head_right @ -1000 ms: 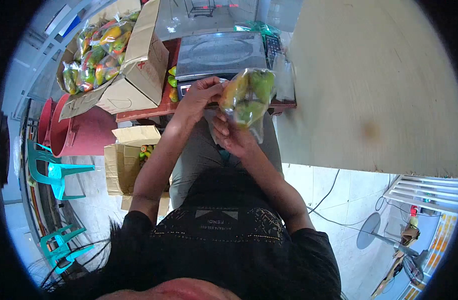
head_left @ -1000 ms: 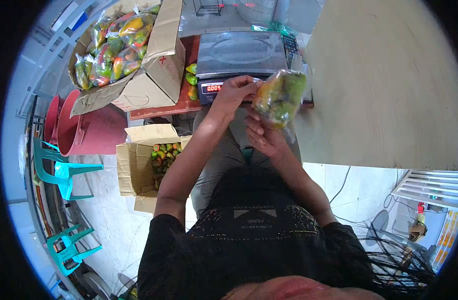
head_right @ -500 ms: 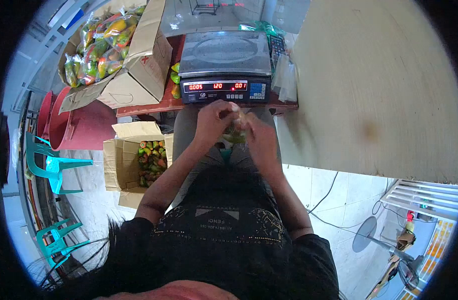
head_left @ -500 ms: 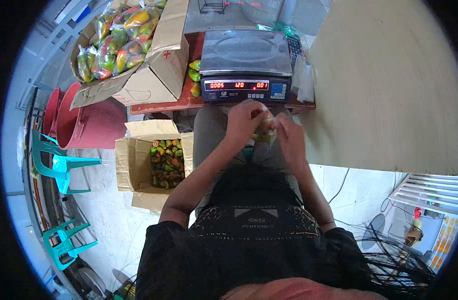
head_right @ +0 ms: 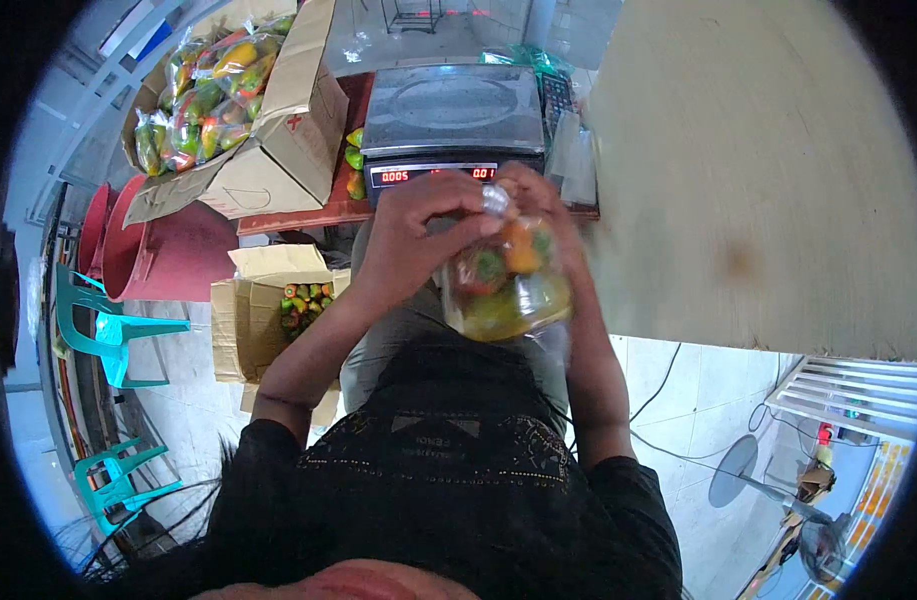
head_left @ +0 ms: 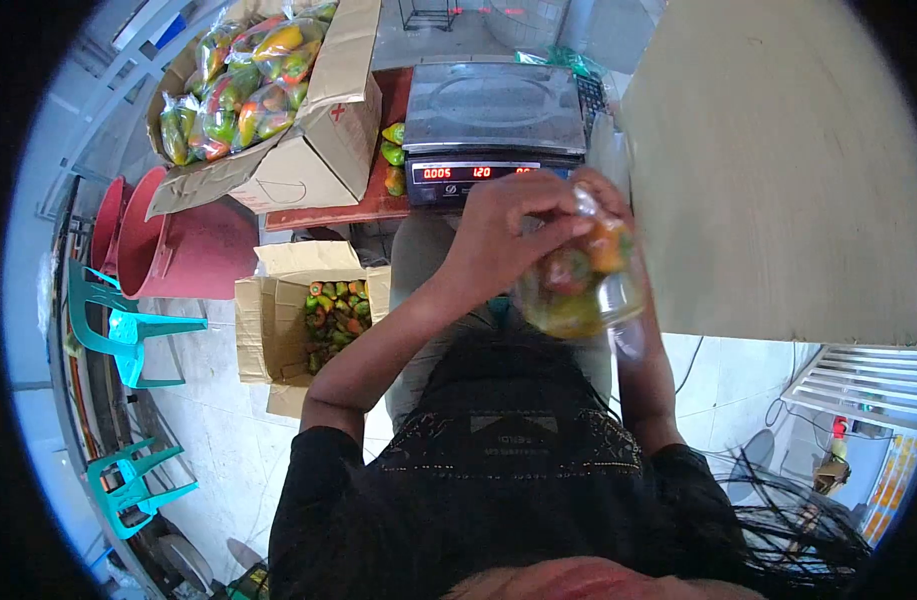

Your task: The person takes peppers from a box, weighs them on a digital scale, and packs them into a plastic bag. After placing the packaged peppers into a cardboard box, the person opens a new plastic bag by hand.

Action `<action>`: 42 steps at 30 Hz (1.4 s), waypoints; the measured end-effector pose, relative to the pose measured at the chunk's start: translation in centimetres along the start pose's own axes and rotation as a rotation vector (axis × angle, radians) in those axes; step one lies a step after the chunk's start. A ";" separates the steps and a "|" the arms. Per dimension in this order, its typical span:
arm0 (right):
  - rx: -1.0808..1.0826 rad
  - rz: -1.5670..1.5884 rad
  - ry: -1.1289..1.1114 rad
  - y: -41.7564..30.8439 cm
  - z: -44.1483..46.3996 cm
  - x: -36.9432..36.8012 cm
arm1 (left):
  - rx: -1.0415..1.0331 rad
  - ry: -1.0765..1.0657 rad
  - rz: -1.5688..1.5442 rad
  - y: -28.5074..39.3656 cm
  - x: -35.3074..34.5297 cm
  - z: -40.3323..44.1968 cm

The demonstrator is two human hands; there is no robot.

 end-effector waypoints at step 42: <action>-0.465 0.980 0.174 10.0 -4.7 -4.0 | 0.555 0.182 -0.233 -8.8 -2.8 -4.1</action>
Point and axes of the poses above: each hand's wrist, its own z-axis towards the middle knuckle, its own x-axis out of the back of the hand, y = z × x, the point moved 1 cm from there along z, towards the middle knuckle, and after that the axes turned 4 degrees about -z, right-handed, at the moved point
